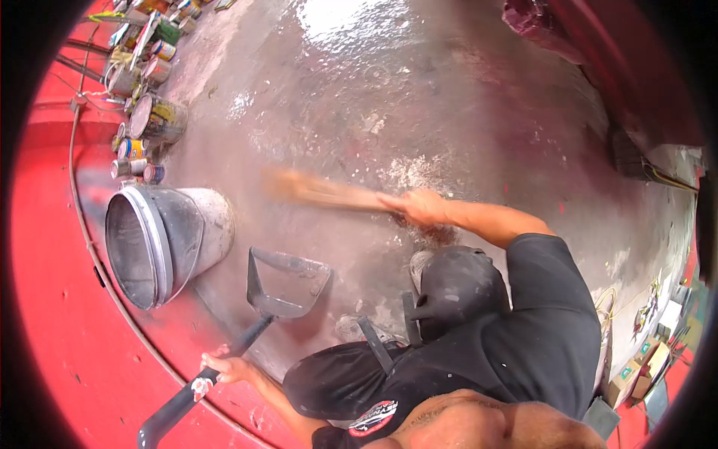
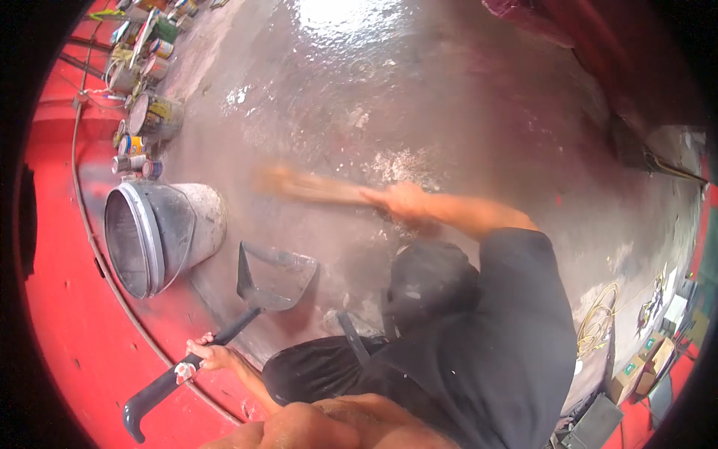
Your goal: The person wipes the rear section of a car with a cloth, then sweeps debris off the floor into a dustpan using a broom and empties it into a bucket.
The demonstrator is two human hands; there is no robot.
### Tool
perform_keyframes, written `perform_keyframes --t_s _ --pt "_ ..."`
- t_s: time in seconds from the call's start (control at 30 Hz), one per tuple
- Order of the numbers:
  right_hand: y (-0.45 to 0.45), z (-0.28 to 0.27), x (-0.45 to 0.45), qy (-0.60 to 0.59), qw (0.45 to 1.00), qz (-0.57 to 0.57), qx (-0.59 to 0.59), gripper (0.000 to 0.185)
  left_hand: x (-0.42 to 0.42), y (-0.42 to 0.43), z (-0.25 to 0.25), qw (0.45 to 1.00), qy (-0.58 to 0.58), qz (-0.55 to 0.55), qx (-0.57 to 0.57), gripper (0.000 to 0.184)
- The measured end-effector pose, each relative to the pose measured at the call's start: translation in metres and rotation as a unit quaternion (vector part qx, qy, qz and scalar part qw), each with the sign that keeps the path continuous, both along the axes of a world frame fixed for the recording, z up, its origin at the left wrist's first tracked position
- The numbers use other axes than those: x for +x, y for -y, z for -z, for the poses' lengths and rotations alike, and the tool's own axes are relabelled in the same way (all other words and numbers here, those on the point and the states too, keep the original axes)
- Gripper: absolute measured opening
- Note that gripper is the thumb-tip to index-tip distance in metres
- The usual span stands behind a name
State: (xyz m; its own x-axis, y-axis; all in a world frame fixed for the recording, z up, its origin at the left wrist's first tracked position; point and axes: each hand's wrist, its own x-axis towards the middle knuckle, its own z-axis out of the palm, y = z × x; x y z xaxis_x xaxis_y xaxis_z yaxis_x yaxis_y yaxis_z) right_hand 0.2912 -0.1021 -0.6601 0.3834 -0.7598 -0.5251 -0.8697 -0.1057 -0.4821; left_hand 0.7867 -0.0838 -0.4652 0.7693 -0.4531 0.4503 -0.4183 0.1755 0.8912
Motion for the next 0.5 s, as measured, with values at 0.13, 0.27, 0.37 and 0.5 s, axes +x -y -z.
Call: perform_keyframes --t_s 0.13,0.27,0.37,0.5 --pt "-0.04 -0.024 -0.01 0.031 0.996 -0.086 -0.015 0.082 0.0 -0.001 -0.004 1.0 -0.017 0.02 0.004 0.018" --pt "0.016 -0.03 -0.083 0.103 0.985 0.027 -0.138 0.07 -0.005 0.0 -0.005 0.999 -0.028 0.017 -0.011 0.019" --pt "0.108 -0.024 -0.119 0.022 0.944 0.181 -0.275 0.083 0.004 -0.001 0.0 0.998 -0.014 0.053 -0.003 0.017" --pt "0.258 0.004 -0.117 0.001 0.863 0.472 -0.183 0.08 -0.001 0.001 -0.004 0.998 0.0 0.061 0.009 0.016"
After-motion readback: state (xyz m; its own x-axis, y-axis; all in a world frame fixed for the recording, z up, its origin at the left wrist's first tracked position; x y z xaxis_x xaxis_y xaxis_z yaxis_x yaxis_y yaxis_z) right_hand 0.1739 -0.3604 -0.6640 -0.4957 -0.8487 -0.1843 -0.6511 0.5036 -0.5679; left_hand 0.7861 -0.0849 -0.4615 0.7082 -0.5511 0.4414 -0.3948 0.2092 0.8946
